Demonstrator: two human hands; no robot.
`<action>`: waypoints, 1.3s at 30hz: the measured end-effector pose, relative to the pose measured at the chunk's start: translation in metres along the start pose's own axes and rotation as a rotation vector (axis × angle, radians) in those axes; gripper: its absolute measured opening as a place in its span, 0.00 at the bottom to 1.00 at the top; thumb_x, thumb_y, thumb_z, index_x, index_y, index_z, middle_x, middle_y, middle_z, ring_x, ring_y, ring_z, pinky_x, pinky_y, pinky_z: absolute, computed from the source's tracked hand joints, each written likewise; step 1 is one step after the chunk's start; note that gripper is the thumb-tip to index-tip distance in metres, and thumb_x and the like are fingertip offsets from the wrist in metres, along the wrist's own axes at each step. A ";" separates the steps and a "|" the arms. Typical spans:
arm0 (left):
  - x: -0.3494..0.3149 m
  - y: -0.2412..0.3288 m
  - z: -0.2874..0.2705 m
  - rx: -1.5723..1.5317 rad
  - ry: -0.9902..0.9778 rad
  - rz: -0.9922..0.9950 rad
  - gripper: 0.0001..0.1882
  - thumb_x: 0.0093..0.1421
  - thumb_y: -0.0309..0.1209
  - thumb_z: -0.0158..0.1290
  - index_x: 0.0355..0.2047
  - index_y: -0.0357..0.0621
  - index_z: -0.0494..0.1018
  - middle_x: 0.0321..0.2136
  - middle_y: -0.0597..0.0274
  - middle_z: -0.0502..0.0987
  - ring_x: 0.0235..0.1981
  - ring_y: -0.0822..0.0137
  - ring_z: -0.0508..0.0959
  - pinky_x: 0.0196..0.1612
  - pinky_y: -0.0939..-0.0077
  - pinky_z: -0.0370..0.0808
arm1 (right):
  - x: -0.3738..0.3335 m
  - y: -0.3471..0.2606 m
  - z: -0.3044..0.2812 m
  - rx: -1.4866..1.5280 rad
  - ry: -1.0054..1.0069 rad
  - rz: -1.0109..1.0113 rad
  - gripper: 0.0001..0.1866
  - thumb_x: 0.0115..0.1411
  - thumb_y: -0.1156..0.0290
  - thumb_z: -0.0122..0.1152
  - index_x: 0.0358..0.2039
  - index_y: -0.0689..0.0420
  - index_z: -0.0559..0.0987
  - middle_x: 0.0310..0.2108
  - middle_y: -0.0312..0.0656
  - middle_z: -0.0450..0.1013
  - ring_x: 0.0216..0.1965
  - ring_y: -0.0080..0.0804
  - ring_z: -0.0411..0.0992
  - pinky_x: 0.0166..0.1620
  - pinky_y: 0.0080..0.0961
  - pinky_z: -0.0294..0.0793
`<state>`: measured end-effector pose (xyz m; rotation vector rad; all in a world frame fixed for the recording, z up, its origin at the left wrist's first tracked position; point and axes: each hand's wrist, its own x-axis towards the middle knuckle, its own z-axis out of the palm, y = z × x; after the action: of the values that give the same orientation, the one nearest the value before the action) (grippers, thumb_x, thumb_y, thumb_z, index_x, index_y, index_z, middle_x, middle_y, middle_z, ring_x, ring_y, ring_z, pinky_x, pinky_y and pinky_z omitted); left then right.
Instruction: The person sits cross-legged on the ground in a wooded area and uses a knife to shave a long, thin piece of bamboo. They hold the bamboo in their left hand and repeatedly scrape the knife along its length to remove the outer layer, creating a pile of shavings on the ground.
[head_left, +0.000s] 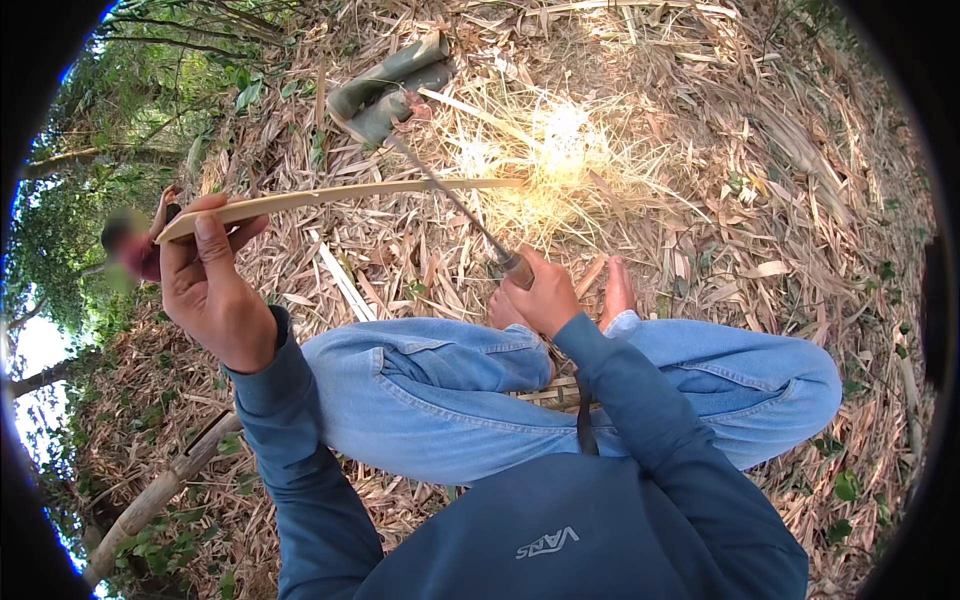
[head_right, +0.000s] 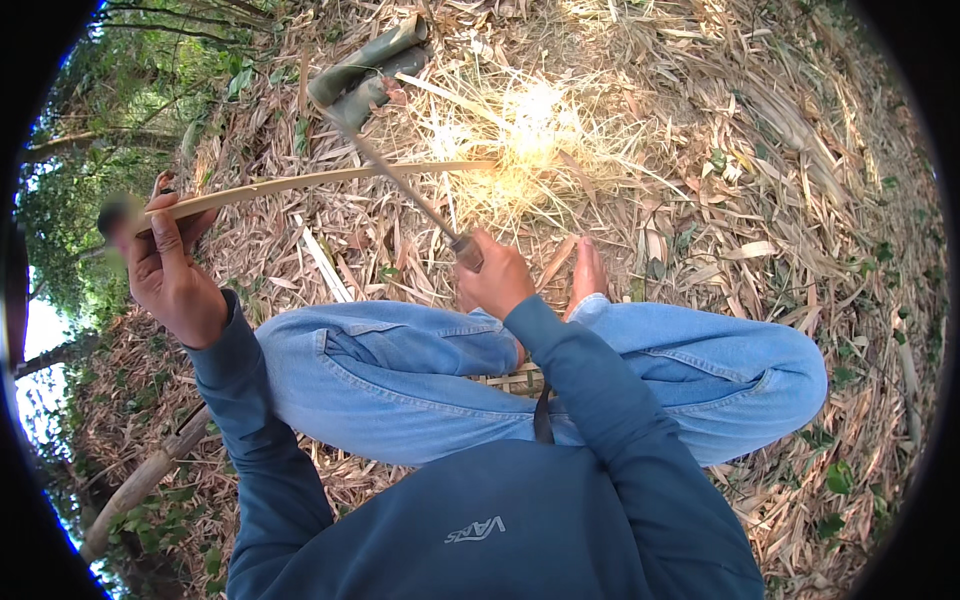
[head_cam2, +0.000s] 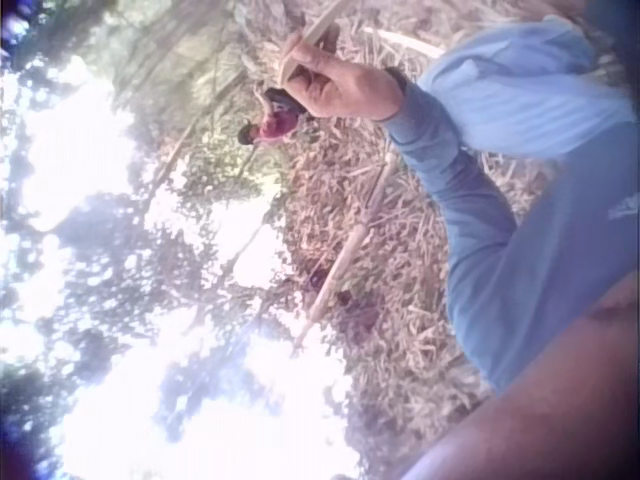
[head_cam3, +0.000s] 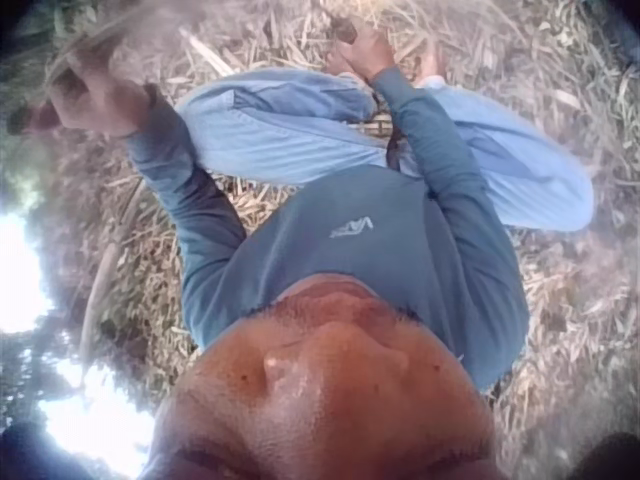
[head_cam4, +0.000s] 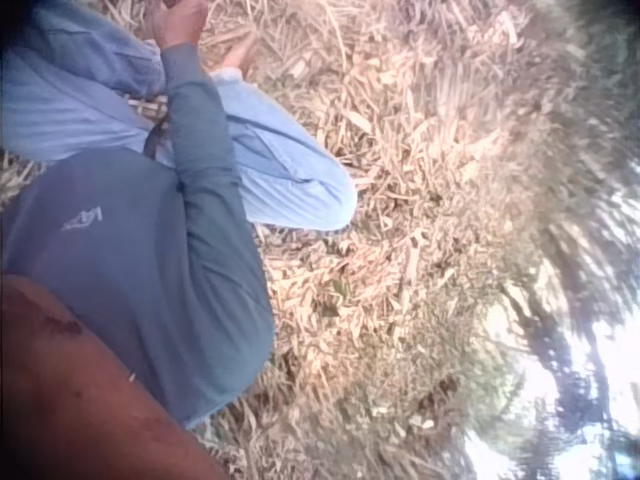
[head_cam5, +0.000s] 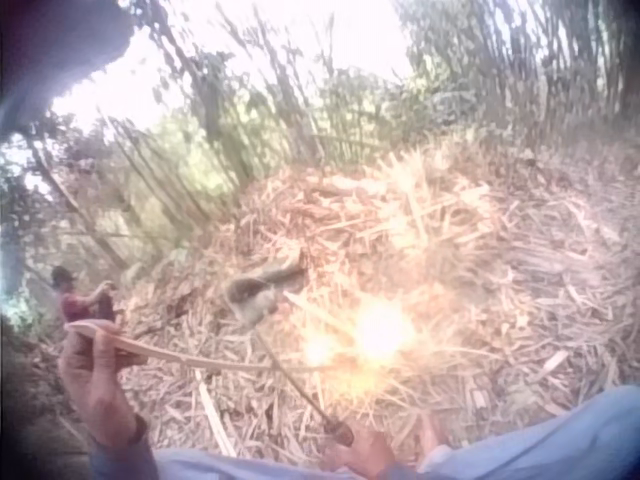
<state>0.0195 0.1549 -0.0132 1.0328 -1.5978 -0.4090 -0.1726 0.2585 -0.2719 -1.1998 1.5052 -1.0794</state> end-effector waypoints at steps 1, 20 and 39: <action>0.000 0.000 0.000 -0.008 -0.001 0.010 0.11 0.64 0.27 0.45 0.39 0.27 0.71 0.34 0.50 0.75 0.32 0.65 0.78 0.32 0.76 0.82 | 0.001 0.003 -0.001 -0.086 0.064 0.127 0.11 0.50 0.66 0.59 0.30 0.59 0.74 0.27 0.53 0.75 0.31 0.49 0.75 0.34 0.39 0.73; 0.007 -0.003 0.001 0.025 0.012 0.007 0.11 0.64 0.27 0.45 0.40 0.29 0.69 0.36 0.49 0.75 0.33 0.63 0.80 0.36 0.76 0.81 | 0.014 0.105 -0.009 -0.314 0.051 0.388 0.16 0.51 0.63 0.57 0.37 0.60 0.76 0.33 0.57 0.75 0.38 0.55 0.73 0.43 0.44 0.71; 0.017 -0.021 -0.006 -0.299 -0.067 -0.066 0.10 0.63 0.25 0.47 0.43 0.35 0.68 0.37 0.50 0.76 0.31 0.69 0.79 0.34 0.79 0.81 | 0.014 -0.034 0.001 0.084 0.020 0.100 0.17 0.52 0.59 0.61 0.32 0.61 0.74 0.23 0.49 0.74 0.25 0.41 0.75 0.31 0.32 0.72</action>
<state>0.0336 0.1317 -0.0161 0.8513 -1.5089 -0.7110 -0.1662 0.2398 -0.2406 -1.0477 1.5039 -1.0796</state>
